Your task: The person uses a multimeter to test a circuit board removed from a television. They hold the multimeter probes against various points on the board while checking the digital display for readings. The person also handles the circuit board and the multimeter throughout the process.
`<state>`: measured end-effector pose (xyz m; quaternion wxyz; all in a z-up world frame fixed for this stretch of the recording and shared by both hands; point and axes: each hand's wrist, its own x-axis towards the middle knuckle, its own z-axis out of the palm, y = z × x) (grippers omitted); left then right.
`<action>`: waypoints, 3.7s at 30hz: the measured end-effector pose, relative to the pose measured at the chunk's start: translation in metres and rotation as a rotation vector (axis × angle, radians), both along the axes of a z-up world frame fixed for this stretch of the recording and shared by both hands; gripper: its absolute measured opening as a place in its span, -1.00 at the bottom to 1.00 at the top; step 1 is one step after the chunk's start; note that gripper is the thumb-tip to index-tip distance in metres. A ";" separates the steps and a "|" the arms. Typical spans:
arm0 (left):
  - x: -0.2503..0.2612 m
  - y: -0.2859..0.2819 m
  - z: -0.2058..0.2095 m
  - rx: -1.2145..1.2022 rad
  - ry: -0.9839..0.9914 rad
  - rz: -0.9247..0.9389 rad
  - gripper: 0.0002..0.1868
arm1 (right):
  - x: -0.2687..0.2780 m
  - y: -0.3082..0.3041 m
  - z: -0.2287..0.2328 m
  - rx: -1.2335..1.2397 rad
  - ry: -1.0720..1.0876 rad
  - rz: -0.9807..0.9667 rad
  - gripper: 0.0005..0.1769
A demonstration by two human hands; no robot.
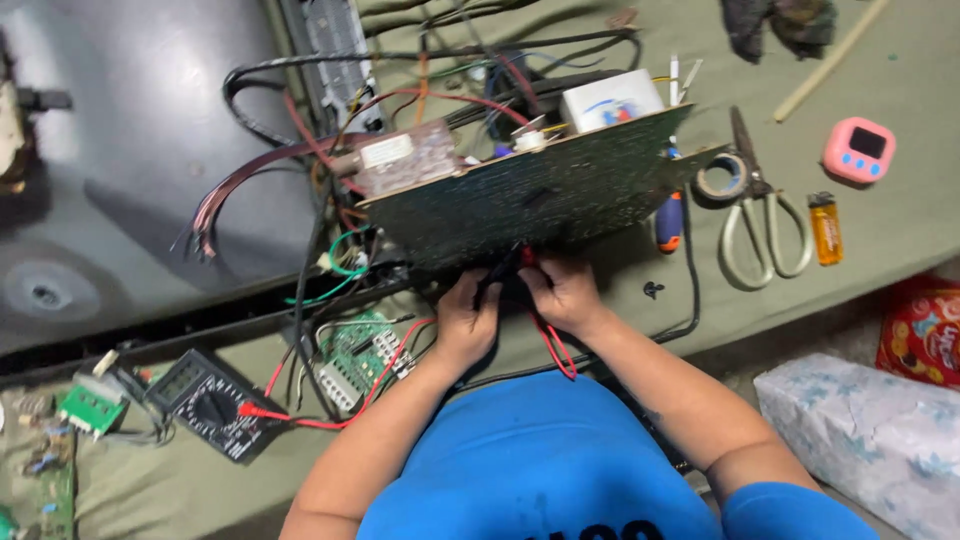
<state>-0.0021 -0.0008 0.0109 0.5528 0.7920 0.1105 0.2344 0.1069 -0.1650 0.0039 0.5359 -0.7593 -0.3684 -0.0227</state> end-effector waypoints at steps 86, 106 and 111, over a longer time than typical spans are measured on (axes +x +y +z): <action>-0.038 0.014 0.013 0.052 0.062 0.021 -0.80 | -0.018 0.001 0.041 -0.065 -0.011 -0.040 -0.68; -0.040 0.009 0.008 0.129 0.020 0.053 -0.83 | -0.020 0.001 0.036 -0.017 -0.007 -0.087 -0.63; -0.038 0.012 0.006 0.173 -0.003 0.031 -0.82 | -0.021 0.007 0.049 0.015 -0.036 -0.096 -0.67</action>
